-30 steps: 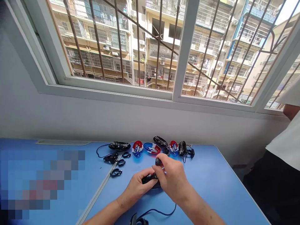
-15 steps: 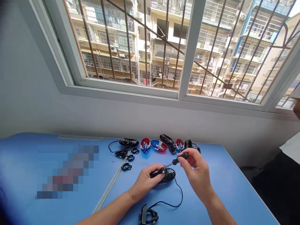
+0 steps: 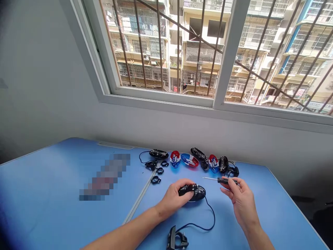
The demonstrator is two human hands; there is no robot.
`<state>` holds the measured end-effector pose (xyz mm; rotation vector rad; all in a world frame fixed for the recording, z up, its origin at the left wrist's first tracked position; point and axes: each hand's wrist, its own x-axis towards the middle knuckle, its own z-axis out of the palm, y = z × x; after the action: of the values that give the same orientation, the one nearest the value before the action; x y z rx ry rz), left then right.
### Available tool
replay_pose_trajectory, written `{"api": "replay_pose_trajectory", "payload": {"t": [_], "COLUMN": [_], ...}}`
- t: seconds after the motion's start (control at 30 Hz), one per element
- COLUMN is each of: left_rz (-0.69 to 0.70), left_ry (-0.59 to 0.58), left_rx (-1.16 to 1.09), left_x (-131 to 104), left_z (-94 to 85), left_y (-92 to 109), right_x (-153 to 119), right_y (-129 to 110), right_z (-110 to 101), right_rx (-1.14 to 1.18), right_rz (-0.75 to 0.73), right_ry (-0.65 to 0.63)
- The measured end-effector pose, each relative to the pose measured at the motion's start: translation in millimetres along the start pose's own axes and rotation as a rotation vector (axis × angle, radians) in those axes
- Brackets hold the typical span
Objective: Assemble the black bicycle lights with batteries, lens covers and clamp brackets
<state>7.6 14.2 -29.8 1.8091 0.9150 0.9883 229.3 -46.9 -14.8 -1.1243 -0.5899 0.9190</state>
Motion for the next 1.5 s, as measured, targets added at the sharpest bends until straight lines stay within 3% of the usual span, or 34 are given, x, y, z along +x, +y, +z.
{"api": "replay_pose_trajectory", "payload": {"t": [0.2, 0.4, 0.53, 0.77, 1.0, 1.3, 1.5], "left_rz": [0.011, -0.023, -0.037, -0.031, -0.008, -0.083, -0.166], "left_ry": [-0.019, -0.012, -0.033, -0.124, -0.228, -0.26, -0.137], "left_rx": [0.019, 0.041, 0.062, 0.095, 0.099, -0.074, -0.177], "left_x": [-1, -1, 1, 1, 2, 7, 15], "left_z": [-1.7, -2.4, -4.5, -9.6, -14.4, -21.1, -27.8], "left_y": [5, 4, 2, 3, 8, 18, 15], "right_x": [4, -1, -1, -4, -9, -16, -21], "right_y": [17, 23, 32, 45, 41, 24, 14], "right_z": [-3, 4, 2, -8, -10, 1, 6], "right_rx": [-0.081, -0.262, -0.44, -1.084, -1.331, -1.348, -1.373], "right_rz": [0.065, 0.012, -0.083, -0.421, -0.555, -0.419, -0.335], "right_ry": [-0.026, -0.039, -0.155, -0.298, -0.389, -0.496, -0.617]}}
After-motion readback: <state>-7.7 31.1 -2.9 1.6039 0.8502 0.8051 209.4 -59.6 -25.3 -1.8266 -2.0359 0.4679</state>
